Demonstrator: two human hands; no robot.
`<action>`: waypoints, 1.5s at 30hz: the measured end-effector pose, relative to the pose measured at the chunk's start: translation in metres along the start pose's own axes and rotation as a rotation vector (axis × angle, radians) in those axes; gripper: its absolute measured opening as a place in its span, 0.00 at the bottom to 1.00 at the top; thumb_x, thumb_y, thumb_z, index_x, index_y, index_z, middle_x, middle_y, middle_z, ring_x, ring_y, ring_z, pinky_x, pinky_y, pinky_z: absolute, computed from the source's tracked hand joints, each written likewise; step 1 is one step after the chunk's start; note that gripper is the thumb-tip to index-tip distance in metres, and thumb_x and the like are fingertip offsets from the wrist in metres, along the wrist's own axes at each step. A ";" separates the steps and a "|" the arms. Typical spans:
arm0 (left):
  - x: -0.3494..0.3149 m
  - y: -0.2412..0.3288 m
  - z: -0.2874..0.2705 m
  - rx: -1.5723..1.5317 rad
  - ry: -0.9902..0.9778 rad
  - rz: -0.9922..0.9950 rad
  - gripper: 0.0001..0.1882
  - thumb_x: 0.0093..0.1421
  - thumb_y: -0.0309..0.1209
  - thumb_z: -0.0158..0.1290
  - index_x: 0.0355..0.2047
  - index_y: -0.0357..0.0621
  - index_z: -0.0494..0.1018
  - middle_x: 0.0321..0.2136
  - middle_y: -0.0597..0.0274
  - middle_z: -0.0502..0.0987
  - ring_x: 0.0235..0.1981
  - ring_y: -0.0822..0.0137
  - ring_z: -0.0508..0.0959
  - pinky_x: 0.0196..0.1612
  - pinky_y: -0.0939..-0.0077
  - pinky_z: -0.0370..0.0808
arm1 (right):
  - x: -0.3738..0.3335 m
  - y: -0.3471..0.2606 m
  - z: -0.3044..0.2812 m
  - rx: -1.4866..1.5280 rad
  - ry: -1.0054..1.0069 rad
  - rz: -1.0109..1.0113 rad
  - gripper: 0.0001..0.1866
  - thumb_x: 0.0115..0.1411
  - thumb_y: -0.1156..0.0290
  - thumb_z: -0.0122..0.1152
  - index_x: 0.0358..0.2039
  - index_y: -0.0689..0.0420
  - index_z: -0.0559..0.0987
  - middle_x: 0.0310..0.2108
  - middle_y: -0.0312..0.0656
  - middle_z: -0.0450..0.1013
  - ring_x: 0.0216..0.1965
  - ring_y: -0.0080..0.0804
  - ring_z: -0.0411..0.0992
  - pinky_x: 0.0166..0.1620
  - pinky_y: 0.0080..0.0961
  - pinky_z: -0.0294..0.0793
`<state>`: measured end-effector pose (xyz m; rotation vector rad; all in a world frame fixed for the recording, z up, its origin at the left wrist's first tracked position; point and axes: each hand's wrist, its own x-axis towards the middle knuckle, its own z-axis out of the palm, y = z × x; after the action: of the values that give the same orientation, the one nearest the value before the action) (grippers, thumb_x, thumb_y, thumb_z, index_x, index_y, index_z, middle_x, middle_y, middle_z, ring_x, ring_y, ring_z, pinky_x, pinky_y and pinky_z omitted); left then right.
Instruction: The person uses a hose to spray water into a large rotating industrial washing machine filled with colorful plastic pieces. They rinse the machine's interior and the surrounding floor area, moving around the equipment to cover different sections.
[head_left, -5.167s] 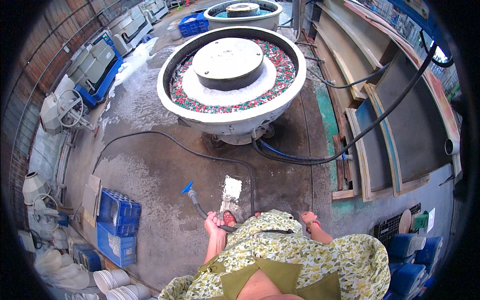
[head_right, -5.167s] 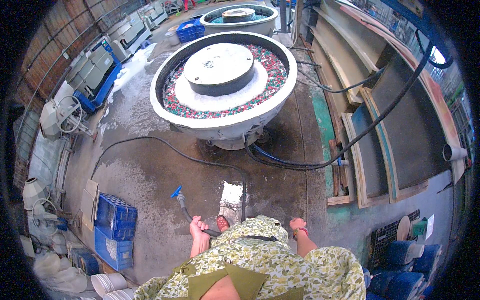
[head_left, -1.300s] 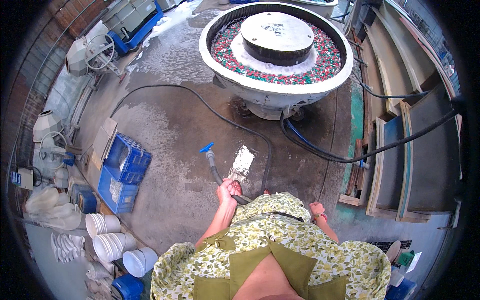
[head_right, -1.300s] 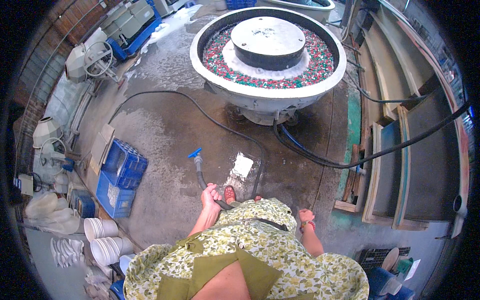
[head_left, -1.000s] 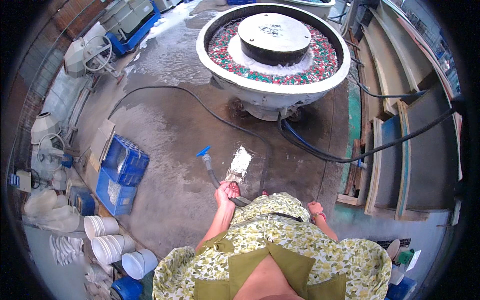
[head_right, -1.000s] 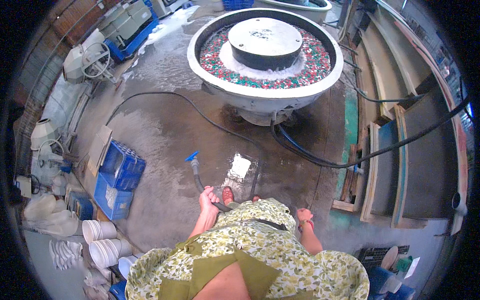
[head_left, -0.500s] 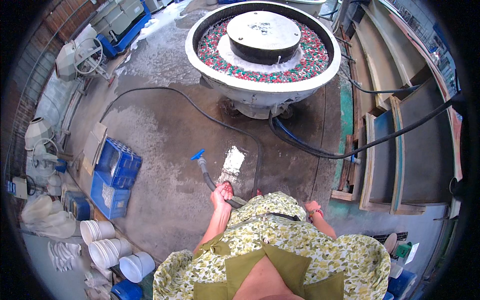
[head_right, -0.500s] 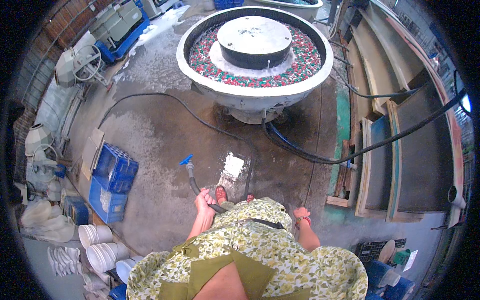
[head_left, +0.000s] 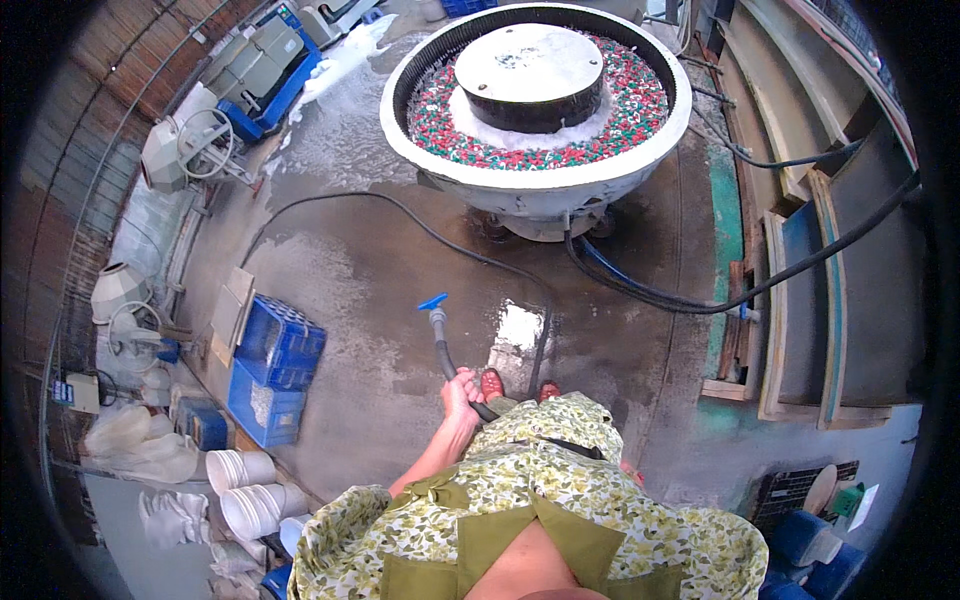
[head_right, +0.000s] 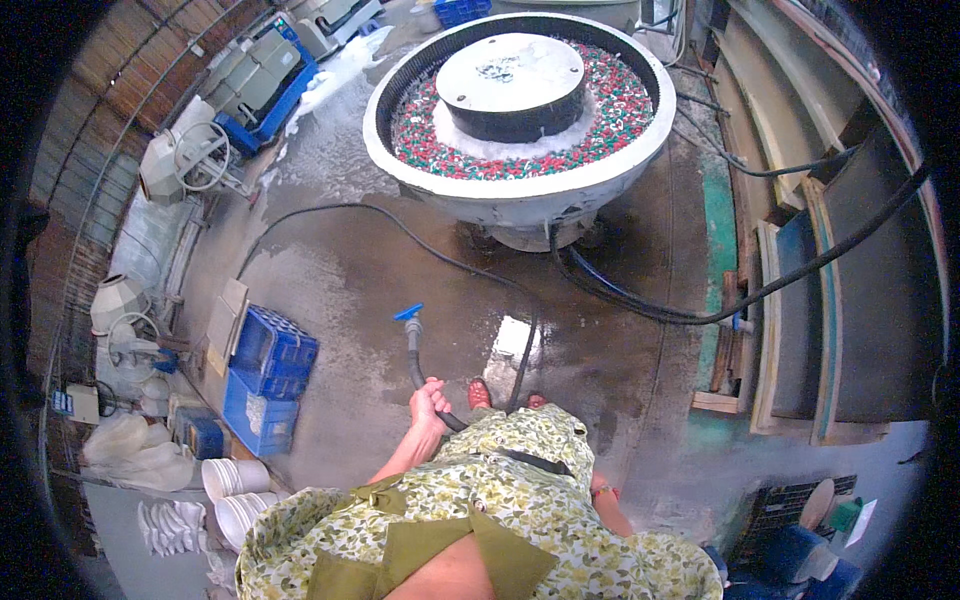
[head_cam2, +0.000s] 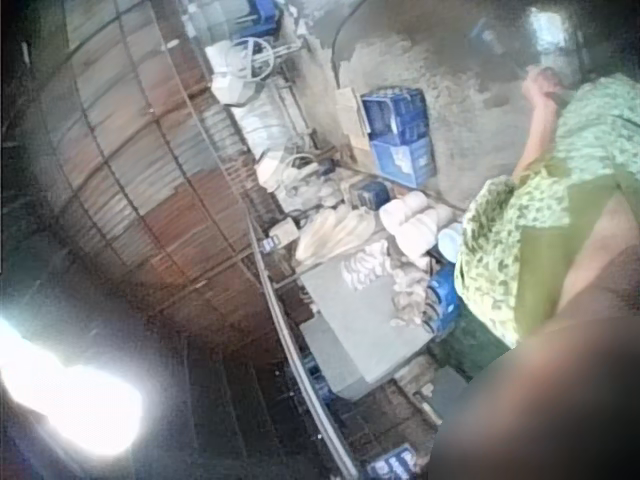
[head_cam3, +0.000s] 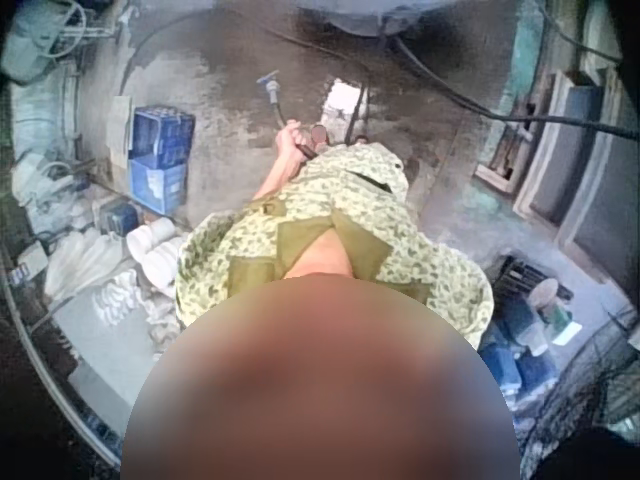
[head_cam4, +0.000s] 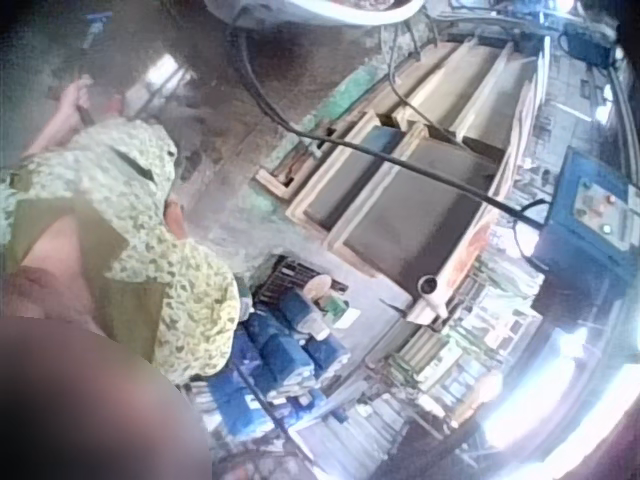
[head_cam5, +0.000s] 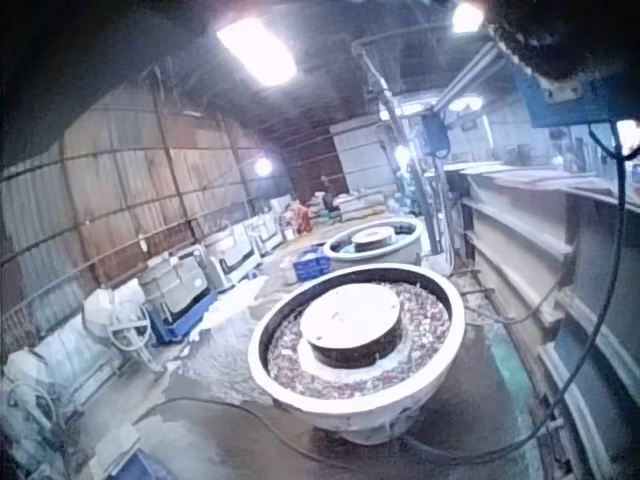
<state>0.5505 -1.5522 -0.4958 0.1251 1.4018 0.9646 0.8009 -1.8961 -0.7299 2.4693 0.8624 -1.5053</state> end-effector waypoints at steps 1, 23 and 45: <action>-0.003 0.001 0.004 0.007 -0.012 -0.005 0.08 0.52 0.23 0.48 0.32 0.49 0.65 0.08 0.77 0.52 0.07 0.78 0.51 0.12 0.79 0.53 | 0.005 -0.001 -0.004 0.006 0.001 -0.002 0.14 0.51 0.60 0.50 0.26 0.51 0.82 0.30 0.47 0.76 0.34 0.38 0.74 0.41 0.36 0.67; -0.011 0.010 -0.003 -0.034 -0.048 0.032 0.09 0.51 0.22 0.51 0.31 0.48 0.65 0.09 0.77 0.54 0.07 0.79 0.52 0.12 0.80 0.52 | 0.031 -0.009 -0.032 0.005 0.017 -0.043 0.13 0.51 0.66 0.47 0.22 0.52 0.81 0.23 0.43 0.75 0.25 0.33 0.72 0.30 0.30 0.67; 0.054 0.112 -0.075 -0.107 -0.046 0.047 0.10 0.50 0.23 0.53 0.31 0.50 0.65 0.09 0.77 0.54 0.07 0.79 0.53 0.12 0.81 0.53 | 0.054 -0.111 -0.004 0.005 0.138 -0.383 0.14 0.52 0.73 0.45 0.18 0.53 0.81 0.15 0.40 0.74 0.16 0.27 0.70 0.20 0.24 0.67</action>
<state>0.4241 -1.4815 -0.4876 0.1003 1.3074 1.0676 0.7644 -1.7809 -0.7531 2.5402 1.4264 -1.4468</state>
